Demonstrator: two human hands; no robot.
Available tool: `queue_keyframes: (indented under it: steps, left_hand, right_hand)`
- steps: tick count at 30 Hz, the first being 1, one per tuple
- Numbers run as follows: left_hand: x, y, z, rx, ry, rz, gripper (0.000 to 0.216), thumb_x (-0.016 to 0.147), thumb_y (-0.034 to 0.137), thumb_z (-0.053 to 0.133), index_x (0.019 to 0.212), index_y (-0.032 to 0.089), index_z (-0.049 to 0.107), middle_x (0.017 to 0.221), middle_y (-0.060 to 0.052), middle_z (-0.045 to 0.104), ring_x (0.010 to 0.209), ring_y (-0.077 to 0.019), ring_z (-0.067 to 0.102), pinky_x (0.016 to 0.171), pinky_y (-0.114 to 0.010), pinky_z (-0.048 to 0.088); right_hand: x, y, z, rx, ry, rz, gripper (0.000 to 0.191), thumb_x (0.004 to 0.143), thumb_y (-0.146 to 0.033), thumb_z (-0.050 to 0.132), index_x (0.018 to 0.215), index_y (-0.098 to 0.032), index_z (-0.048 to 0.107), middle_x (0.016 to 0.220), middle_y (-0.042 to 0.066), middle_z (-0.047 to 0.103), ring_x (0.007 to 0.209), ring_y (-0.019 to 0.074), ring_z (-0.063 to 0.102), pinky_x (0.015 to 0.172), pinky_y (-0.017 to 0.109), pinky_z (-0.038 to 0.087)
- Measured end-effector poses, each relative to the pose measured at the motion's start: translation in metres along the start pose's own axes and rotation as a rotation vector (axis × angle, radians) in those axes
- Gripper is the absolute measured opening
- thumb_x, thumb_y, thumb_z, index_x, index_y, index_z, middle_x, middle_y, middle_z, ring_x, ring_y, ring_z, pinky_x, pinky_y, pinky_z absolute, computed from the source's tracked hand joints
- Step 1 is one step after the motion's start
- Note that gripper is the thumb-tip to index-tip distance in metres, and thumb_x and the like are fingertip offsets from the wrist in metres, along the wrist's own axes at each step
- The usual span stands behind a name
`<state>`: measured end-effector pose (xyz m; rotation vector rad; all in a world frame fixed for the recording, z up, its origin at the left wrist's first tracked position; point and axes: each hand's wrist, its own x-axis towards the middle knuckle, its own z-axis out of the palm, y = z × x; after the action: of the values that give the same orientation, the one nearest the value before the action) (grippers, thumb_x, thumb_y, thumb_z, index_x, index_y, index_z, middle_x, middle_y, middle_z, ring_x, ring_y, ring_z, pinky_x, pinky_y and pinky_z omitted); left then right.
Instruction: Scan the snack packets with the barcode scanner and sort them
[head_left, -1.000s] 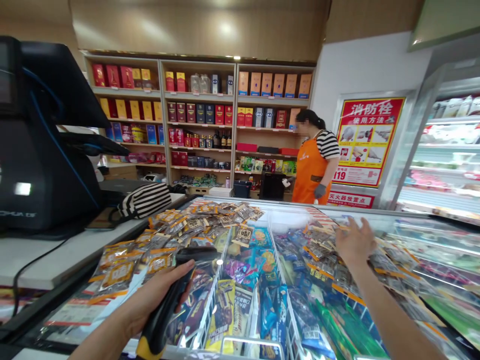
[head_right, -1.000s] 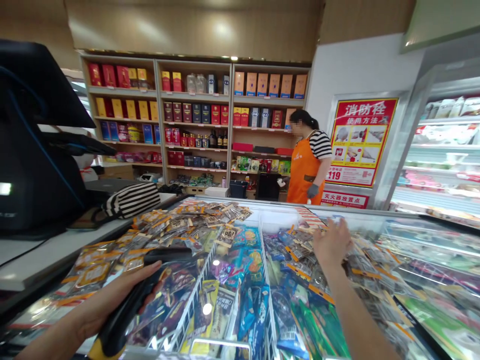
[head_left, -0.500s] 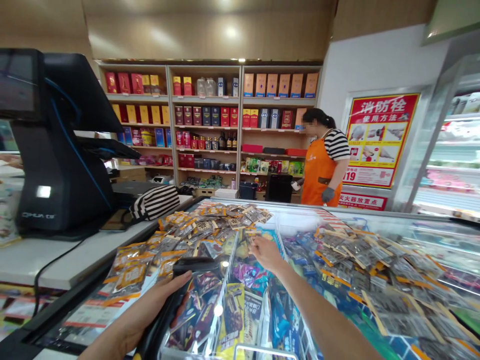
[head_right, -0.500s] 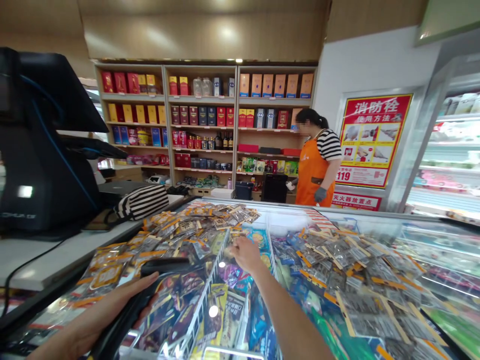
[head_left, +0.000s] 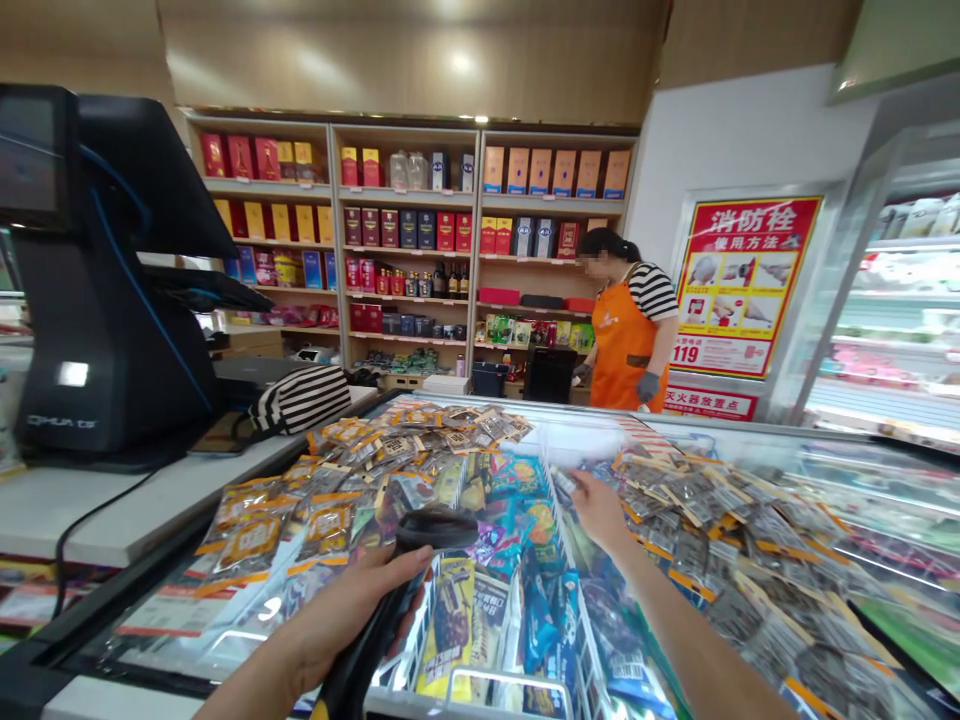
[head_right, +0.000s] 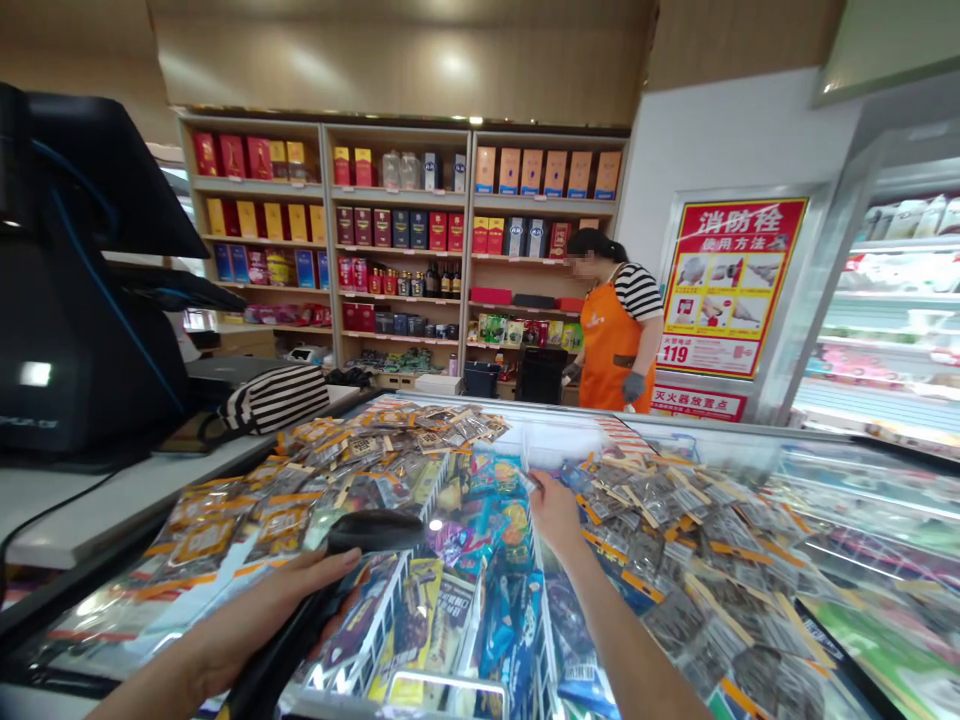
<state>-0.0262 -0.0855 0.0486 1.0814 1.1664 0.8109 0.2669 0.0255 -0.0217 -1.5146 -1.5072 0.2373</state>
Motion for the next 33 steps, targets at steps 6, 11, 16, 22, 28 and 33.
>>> queue_keyframes:
  steps: [6, 11, 16, 22, 28, 33]
  left_hand:
    - [0.003, 0.000, 0.019, 0.018, -0.096, 0.014, 0.034, 0.061, 0.049, 0.055, 0.067, 0.017, 0.045, 0.051, 0.005, 0.048, 0.040, -0.0075, 0.044, 0.038, -0.019, 0.034]
    - [0.008, 0.003, 0.031, 0.075, -0.172, -0.015, 0.034, 0.061, 0.049, 0.055, 0.067, 0.017, 0.045, 0.049, 0.005, 0.047, 0.041, -0.0072, 0.043, 0.037, -0.018, 0.034]
    - [0.010, 0.003, 0.034, 0.098, -0.230, -0.023, 0.032, 0.065, 0.048, 0.051, 0.067, 0.017, 0.044, 0.047, 0.005, 0.047, 0.041, -0.0070, 0.042, 0.038, -0.018, 0.034]
    - [0.002, 0.004, 0.040, 0.108, -0.240, 0.018, 0.029, 0.067, 0.044, 0.051, 0.066, 0.016, 0.046, 0.048, 0.004, 0.047, 0.040, -0.0071, 0.042, 0.038, -0.019, 0.034]
    - [-0.004, 0.012, 0.039, 0.100, -0.320, 0.014, 0.028, 0.068, 0.043, 0.051, 0.065, 0.015, 0.046, 0.049, 0.004, 0.047, 0.042, -0.0068, 0.042, 0.039, -0.019, 0.037]
    - [-0.002, 0.011, 0.035, 0.085, -0.340, -0.010, 0.030, 0.068, 0.045, 0.051, 0.068, 0.015, 0.046, 0.054, 0.004, 0.048, 0.043, -0.0066, 0.044, 0.039, -0.019, 0.037]
  right_hand:
    - [0.002, 0.011, -0.009, 0.896, 0.220, 0.291, 0.023, 0.066, -0.032, 0.042, 0.085, -0.022, 0.050, 0.071, -0.002, 0.063, 0.062, 0.0158, 0.059, 0.051, 0.028, 0.045]
    - [-0.002, 0.001, -0.007, 1.019, 0.145, 0.304, 0.019, 0.062, -0.034, 0.050, 0.078, -0.024, 0.048, 0.071, -0.003, 0.063, 0.067, 0.0155, 0.059, 0.051, 0.026, 0.045]
    - [-0.003, -0.007, -0.010, 1.063, 0.105, 0.297, 0.022, 0.059, -0.029, 0.051, 0.080, -0.022, 0.047, 0.068, -0.002, 0.062, 0.068, 0.0164, 0.059, 0.052, 0.026, 0.046]
    - [-0.003, -0.004, -0.009, 1.113, 0.138, 0.285, 0.023, 0.060, -0.027, 0.050, 0.081, -0.021, 0.045, 0.070, -0.002, 0.062, 0.067, 0.0155, 0.059, 0.052, 0.025, 0.045]
    - [-0.004, -0.002, -0.004, 1.137, 0.142, 0.355, 0.021, 0.060, -0.025, 0.051, 0.080, -0.022, 0.044, 0.068, -0.003, 0.061, 0.063, 0.0144, 0.059, 0.050, 0.024, 0.044]
    - [-0.005, -0.002, -0.003, 1.167, 0.156, 0.347, 0.021, 0.059, -0.024, 0.053, 0.078, -0.022, 0.044, 0.067, -0.005, 0.060, 0.061, 0.0130, 0.058, 0.049, 0.023, 0.044]
